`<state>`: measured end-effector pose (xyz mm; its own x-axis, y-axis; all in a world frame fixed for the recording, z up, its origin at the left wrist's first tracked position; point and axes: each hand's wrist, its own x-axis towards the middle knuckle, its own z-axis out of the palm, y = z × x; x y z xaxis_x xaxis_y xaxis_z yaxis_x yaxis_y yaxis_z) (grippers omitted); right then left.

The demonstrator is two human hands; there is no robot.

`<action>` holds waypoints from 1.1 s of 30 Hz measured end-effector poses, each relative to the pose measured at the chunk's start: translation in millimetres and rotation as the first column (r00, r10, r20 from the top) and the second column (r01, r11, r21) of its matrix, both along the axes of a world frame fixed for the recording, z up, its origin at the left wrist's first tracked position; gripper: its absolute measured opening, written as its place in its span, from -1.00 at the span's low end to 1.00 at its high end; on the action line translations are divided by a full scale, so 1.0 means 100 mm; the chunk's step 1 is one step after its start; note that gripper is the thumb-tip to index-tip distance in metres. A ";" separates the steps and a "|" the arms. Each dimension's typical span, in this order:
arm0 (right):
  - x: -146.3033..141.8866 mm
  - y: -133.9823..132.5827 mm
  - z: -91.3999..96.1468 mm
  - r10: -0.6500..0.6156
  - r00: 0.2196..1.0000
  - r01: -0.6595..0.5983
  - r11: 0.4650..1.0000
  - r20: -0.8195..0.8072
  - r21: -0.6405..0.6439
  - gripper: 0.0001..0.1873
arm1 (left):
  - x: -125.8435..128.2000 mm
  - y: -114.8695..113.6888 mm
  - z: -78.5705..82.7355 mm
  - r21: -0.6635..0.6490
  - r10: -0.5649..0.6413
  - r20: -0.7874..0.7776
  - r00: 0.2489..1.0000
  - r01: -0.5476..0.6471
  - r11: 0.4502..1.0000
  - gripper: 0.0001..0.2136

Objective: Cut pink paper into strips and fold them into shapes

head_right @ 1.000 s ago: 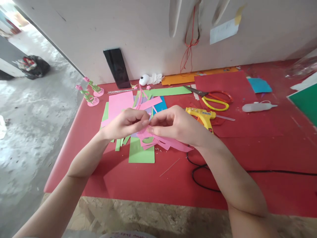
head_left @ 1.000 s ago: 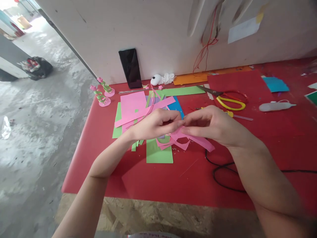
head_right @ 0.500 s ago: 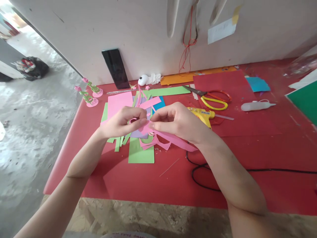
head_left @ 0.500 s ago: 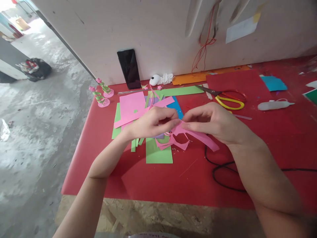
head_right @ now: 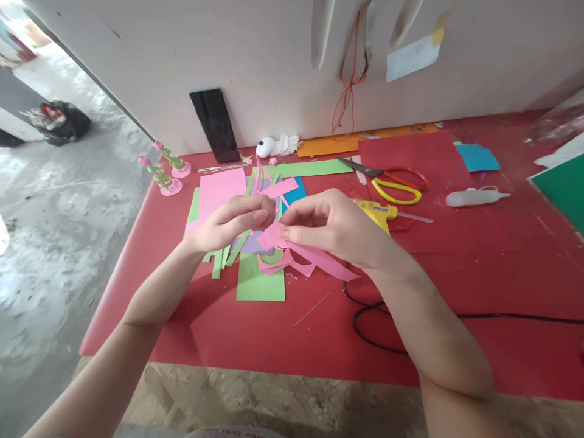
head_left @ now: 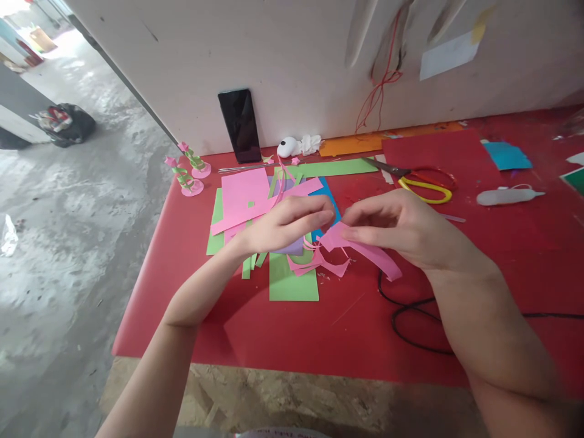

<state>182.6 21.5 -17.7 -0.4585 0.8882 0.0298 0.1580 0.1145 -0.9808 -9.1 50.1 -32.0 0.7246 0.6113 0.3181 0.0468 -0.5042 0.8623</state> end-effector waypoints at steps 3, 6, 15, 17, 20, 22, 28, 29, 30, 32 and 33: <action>-0.03 -0.05 -0.01 -0.120 0.993 0.118 0.984 0.012 0.132 -0.89 | 0.01 -0.03 -0.02 0.049 0.127 0.153 0.980 -0.136 0.989 -0.87; -0.07 -0.14 -0.02 -0.242 0.970 0.215 0.881 0.010 0.421 -0.84 | 0.03 -0.09 -0.02 0.185 0.206 0.261 0.943 -0.258 0.948 -0.94; -0.14 -0.32 0.02 -0.404 0.914 0.154 0.450 0.047 0.880 -0.78 | 0.06 -0.28 0.05 0.456 0.256 0.388 0.886 -0.425 0.782 -0.97; -0.14 -0.33 0.03 -0.416 0.907 0.127 0.429 0.071 0.894 -0.78 | 0.06 -0.31 0.07 0.476 0.249 0.386 0.888 -0.424 0.771 -0.95; -0.15 -0.34 0.04 -0.432 0.897 0.103 0.406 0.092 0.908 -0.79 | 0.06 -0.32 0.08 0.535 0.248 0.371 0.895 -0.424 0.731 -0.94; -0.15 -0.34 0.03 -0.429 0.899 0.095 0.391 0.090 0.916 -0.79 | 0.06 -0.33 0.09 0.559 0.246 0.366 0.897 -0.423 0.713 -0.93; -0.14 -0.36 0.04 -0.429 0.899 0.098 0.398 0.090 0.912 -0.78 | 0.06 -0.33 0.10 0.520 0.228 0.372 0.900 -0.405 0.752 -0.97; -0.14 -0.36 0.04 -0.429 0.899 0.099 0.395 0.088 0.913 -0.78 | 0.06 -0.34 0.10 0.515 0.231 0.368 0.901 -0.404 0.756 -0.97; -0.14 -0.36 0.04 -0.427 0.901 0.104 0.389 0.080 0.915 -0.78 | 0.06 -0.34 0.10 0.511 0.235 0.363 0.901 -0.404 0.758 -0.96; -0.14 -0.36 0.04 -0.426 0.902 0.111 0.382 0.068 0.917 -0.79 | 0.06 -0.35 0.10 0.505 0.242 0.361 0.901 -0.407 0.761 -0.95; -0.14 -0.36 0.04 -0.425 0.903 0.115 0.383 0.064 0.917 -0.79 | 0.06 -0.35 0.10 0.503 0.241 0.365 0.899 -0.408 0.762 -0.95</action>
